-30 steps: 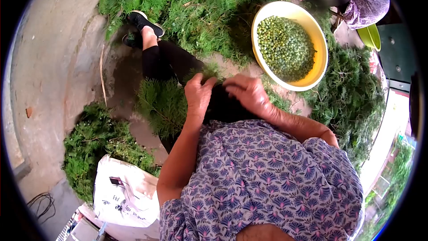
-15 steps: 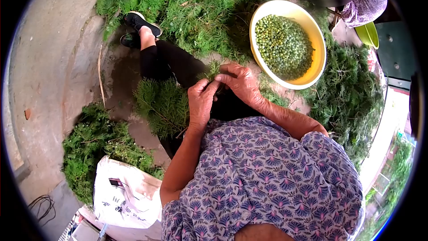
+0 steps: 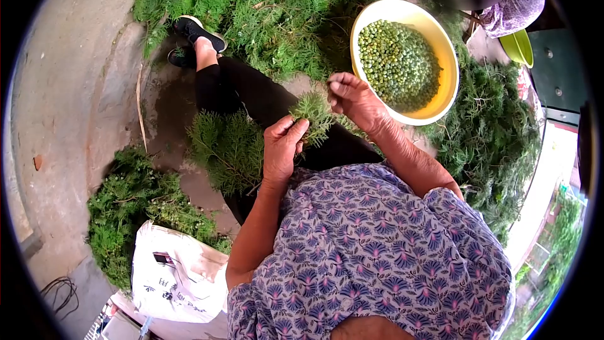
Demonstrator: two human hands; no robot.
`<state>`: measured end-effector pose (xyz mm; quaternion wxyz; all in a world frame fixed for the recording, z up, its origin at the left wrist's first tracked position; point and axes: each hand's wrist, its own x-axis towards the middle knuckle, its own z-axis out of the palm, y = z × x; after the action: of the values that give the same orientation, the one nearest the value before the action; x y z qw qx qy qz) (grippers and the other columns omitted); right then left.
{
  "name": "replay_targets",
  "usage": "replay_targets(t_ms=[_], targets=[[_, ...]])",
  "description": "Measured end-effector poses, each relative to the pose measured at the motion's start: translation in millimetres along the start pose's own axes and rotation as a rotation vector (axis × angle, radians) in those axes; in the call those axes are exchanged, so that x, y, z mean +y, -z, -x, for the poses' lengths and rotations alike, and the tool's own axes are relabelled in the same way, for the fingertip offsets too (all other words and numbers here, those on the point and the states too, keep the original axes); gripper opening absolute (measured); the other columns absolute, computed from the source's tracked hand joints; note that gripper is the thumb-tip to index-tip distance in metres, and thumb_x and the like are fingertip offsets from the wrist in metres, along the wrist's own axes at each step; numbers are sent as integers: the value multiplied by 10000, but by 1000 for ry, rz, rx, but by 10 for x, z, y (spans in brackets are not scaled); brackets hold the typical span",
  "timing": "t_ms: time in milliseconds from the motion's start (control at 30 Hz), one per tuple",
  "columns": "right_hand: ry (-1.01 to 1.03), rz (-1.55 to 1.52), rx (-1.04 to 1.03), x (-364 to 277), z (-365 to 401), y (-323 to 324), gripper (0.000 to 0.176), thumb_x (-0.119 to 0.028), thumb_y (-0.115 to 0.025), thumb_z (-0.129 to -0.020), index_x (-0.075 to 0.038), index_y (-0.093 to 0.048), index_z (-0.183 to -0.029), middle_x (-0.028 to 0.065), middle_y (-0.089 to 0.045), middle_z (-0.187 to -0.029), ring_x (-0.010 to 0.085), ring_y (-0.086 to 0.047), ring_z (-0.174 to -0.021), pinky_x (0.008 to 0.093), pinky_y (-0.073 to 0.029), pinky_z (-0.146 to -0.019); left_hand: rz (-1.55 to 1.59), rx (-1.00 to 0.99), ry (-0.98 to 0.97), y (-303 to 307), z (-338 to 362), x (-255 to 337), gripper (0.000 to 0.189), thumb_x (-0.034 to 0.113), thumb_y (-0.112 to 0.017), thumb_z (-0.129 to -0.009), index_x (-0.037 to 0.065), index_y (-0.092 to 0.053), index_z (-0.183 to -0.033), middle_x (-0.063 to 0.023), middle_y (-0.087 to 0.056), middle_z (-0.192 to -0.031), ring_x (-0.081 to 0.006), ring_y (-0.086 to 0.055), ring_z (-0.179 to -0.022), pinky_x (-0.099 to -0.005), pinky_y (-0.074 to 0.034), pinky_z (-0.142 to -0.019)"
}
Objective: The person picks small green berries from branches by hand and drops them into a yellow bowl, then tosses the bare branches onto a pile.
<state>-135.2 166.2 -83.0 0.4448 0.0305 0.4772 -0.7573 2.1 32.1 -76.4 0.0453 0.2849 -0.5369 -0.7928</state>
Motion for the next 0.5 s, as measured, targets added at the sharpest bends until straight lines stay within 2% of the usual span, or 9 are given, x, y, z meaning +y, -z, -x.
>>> replay_targets(t_ms=[33,67,133,167,200,267,300,400,500], targets=[[-35,212,70,9,10,-15,142,-64,-590,-822,-14,-575,-954,18,-591,-773,104,-558,-639,223,-453,-564,-1,0,-2,-4,0,14,212,133,-612,-829,51,-535,-649,62,-439,-576,-16,-354,-484,-187,-290,-417],[-34,212,68,39,14,-16,142,-64,-590,-822,-14,-575,-954,18,-591,-773,104,-558,-639,223,-453,-564,39,-8,11,-11,-1,36,189,144,-607,-832,48,-556,-677,61,-452,-587,-17,-357,-490,-185,-286,-421],[-98,185,-77,179,-11,26,171,-78,-620,-813,-11,-606,-970,4,-620,-796,66,-550,-635,199,-453,-566,77,-11,27,-14,3,56,172,155,-602,-836,44,-577,-705,60,-464,-598,-18,-359,-495,-182,-282,-425],[-36,131,-198,264,-44,51,173,-77,-639,-802,-16,-624,-964,19,-640,-838,63,-560,-665,196,-454,-577,50,-26,38,-9,7,60,154,158,-599,-836,40,-593,-737,59,-476,-607,-18,-362,-498,-181,-282,-429],[-37,129,-197,244,-26,14,173,-77,-639,-802,-16,-624,-964,19,-640,-838,63,-560,-665,196,-454,-577,23,-43,48,-9,10,64,144,162,-596,-837,35,-610,-769,57,-487,-615,-18,-365,-501,-179,-283,-432],[-3,370,-224,174,42,-100,172,-85,-670,-781,-18,-643,-937,18,-648,-836,56,-564,-690,184,-451,-597,31,-39,53,-12,19,85,140,157,-601,-832,34,-611,-767,60,-484,-610,-17,-366,-502,-179,-282,-433],[28,256,-184,198,55,-137,147,-97,-691,-765,-18,-658,-884,15,-654,-823,48,-565,-695,184,-452,-598,41,-33,58,-22,25,92,136,153,-605,-828,33,-613,-764,64,-480,-605,-16,-366,-503,-180,-281,-434],[16,272,-203,207,63,-136,125,-95,-692,-766,-13,-664,-856,-2,-641,-764,42,-533,-646,203,-436,-567,-2,3,66,-38,38,104,140,128,-610,-823,15,-605,-742,72,-447,-585,-14,-347,-510,-190,-268,-440],[-10,534,-73,102,140,-212,90,-104,-680,-772,-18,-659,-788,-23,-578,-657,43,-462,-601,220,-396,-546,-81,34,-67,-59,28,22,147,98,-618,-814,-3,-587,-711,76,-406,-571,-13,-324,-522,-202,-252,-446]])
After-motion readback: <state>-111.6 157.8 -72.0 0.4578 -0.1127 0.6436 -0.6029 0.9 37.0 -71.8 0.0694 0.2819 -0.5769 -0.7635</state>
